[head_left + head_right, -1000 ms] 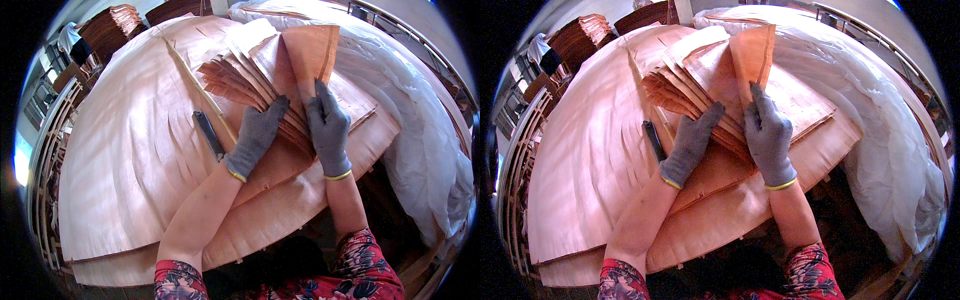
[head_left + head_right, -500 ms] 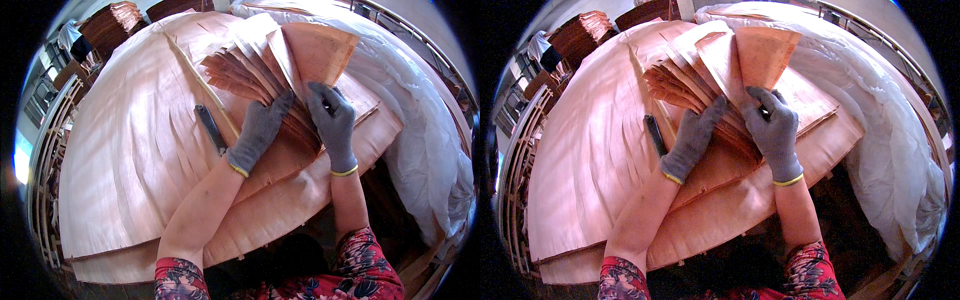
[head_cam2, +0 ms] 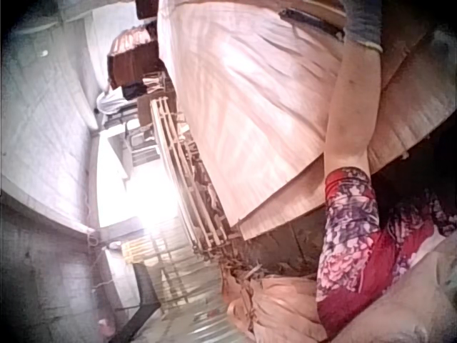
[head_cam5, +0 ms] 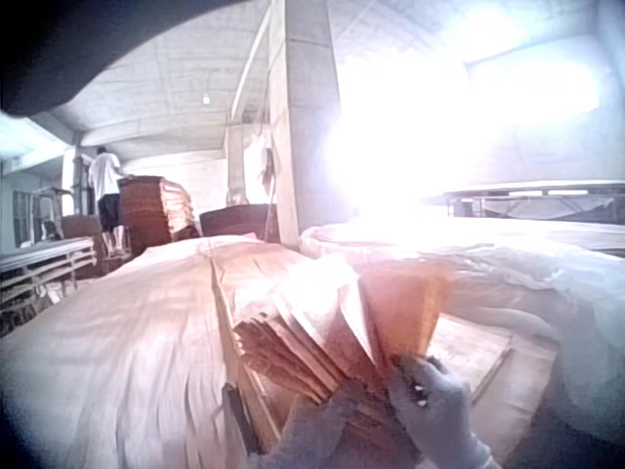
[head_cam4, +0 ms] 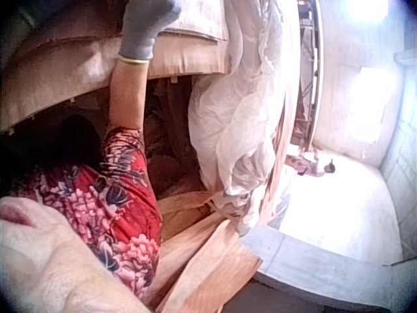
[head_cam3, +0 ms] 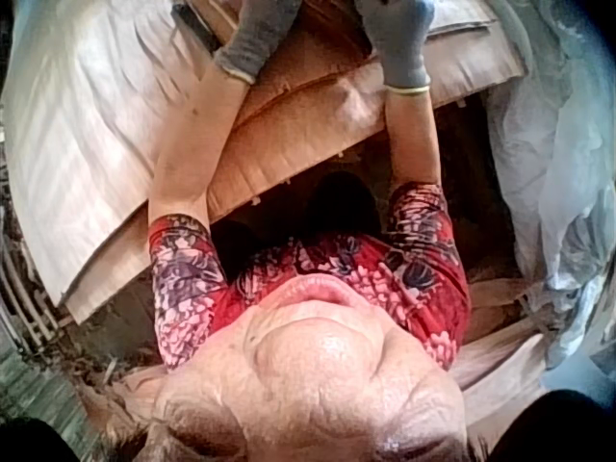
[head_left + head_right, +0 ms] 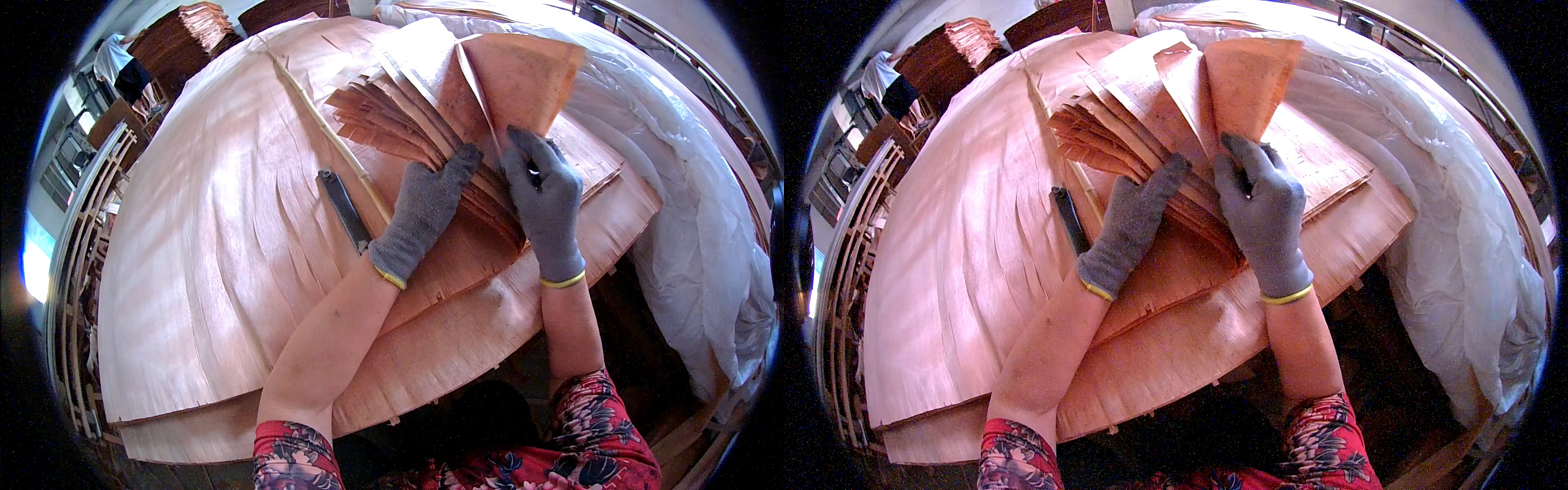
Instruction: The person lifts and inspects thin wood veneer sheets from a large stack, separating them and checking for defects. They use a utility knife to cut a long strip from the veneer and then use a brush to sweep the surface. The person continues to lift and move veneer sheets around the workspace.
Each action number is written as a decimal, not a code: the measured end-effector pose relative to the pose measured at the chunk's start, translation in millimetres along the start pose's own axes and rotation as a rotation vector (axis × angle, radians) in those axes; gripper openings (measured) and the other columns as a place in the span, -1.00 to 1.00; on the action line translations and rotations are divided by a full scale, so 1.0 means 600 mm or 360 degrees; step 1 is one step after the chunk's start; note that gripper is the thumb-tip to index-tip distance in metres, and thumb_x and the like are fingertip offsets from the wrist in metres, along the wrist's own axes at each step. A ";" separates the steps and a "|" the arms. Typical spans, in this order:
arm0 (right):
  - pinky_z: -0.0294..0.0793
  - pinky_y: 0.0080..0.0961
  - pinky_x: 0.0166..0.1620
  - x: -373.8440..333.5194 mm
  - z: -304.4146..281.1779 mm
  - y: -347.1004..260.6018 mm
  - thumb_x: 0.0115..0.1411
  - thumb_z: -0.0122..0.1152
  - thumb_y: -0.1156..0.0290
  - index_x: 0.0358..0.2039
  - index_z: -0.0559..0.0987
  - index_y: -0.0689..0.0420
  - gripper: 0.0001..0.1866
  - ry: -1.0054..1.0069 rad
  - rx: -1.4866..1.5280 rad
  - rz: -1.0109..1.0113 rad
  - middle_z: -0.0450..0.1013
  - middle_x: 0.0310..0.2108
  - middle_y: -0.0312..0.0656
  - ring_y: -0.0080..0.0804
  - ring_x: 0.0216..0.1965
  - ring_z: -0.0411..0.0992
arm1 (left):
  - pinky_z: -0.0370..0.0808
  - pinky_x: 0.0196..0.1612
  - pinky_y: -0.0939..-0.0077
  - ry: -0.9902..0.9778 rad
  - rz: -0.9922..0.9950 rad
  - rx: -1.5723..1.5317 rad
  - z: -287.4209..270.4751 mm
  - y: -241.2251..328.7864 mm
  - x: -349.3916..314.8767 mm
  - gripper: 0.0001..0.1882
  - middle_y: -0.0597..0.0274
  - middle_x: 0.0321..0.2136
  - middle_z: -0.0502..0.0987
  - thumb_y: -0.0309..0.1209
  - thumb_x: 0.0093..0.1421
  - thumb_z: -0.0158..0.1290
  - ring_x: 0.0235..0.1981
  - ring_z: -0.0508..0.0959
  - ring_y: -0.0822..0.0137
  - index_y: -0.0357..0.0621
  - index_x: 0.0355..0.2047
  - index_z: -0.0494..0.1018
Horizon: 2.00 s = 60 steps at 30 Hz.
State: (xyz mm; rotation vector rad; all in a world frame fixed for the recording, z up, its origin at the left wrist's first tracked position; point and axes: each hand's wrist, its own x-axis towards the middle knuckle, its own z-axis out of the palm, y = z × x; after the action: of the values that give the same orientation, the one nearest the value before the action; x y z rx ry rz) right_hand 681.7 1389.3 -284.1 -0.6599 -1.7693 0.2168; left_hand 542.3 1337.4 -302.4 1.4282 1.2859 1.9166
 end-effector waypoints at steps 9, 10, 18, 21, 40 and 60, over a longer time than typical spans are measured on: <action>0.40 -0.45 -0.44 -0.002 -0.004 -0.010 -0.01 -0.01 0.64 0.02 0.37 0.02 -0.48 -0.0091 -0.0280 -0.0269 0.42 -0.43 -0.03 -0.27 -0.58 0.39 | 0.39 -0.45 0.46 0.0010 -0.0075 0.0043 -0.002 -0.005 -0.001 -0.67 0.14 -0.52 0.52 -0.24 0.10 0.02 -0.48 0.49 0.36 -0.33 -0.35 0.45; 0.41 -0.39 -0.45 -0.004 -0.003 -0.010 -0.03 0.00 0.63 0.01 0.39 -0.04 -0.47 -0.0108 -0.0340 -0.0284 0.42 -0.43 -0.05 -0.21 -0.57 0.40 | 0.39 -0.45 0.46 0.0027 -0.0085 0.0029 0.000 -0.003 -0.002 -0.68 0.13 -0.51 0.52 -0.25 0.10 0.02 -0.47 0.49 0.36 -0.34 -0.34 0.45; 0.33 -0.29 -0.12 0.001 -0.005 -0.004 -0.09 0.02 0.58 -0.09 0.42 0.16 -0.56 0.0292 -0.0596 -0.0347 0.27 -0.10 0.10 -0.06 -0.09 0.29 | 0.42 -0.40 0.43 0.0241 0.0230 0.0062 0.007 0.006 0.000 -0.75 0.11 -0.47 0.55 -0.37 0.06 0.04 -0.44 0.53 0.34 -0.37 -0.38 0.47; 0.23 -0.33 -0.06 0.004 -0.014 -0.031 -0.04 0.11 0.45 -0.14 0.45 0.16 -0.63 0.0432 -0.0834 -0.0447 0.27 -0.09 0.01 -0.16 -0.05 0.25 | 0.43 -0.42 0.46 0.0251 -0.0183 -0.0013 0.005 0.011 -0.006 -0.75 0.13 -0.46 0.55 -0.38 0.06 0.04 -0.44 0.53 0.36 -0.39 -0.40 0.47; 0.42 -0.51 -0.36 -0.007 -0.004 0.003 0.05 0.10 0.45 -0.39 0.54 0.16 -0.89 -0.0130 0.0008 0.0128 0.47 -0.38 -0.13 -0.27 -0.43 0.47 | 0.40 -0.31 0.58 0.0012 -0.0155 -0.0210 0.007 0.010 -0.002 -0.74 0.29 -0.36 0.49 -0.42 0.07 0.07 -0.34 0.46 0.46 -0.29 -0.23 0.41; 0.42 -0.54 -0.28 -0.004 -0.004 -0.008 -0.03 0.24 0.38 -0.35 0.54 0.21 -0.77 -0.0253 0.0354 0.0260 0.47 -0.42 -0.13 -0.38 -0.38 0.46 | 0.39 -0.22 0.64 -0.0198 -0.0039 -0.0242 0.001 0.007 0.006 -0.68 0.24 -0.31 0.48 -0.35 0.13 0.04 -0.27 0.44 0.46 -0.29 -0.16 0.34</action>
State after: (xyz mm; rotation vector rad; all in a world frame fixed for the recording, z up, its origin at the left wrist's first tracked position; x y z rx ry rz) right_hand 682.6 1383.6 -283.1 -0.6394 -1.8098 0.5833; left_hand 542.3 1338.5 -297.3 1.4236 1.0723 1.8359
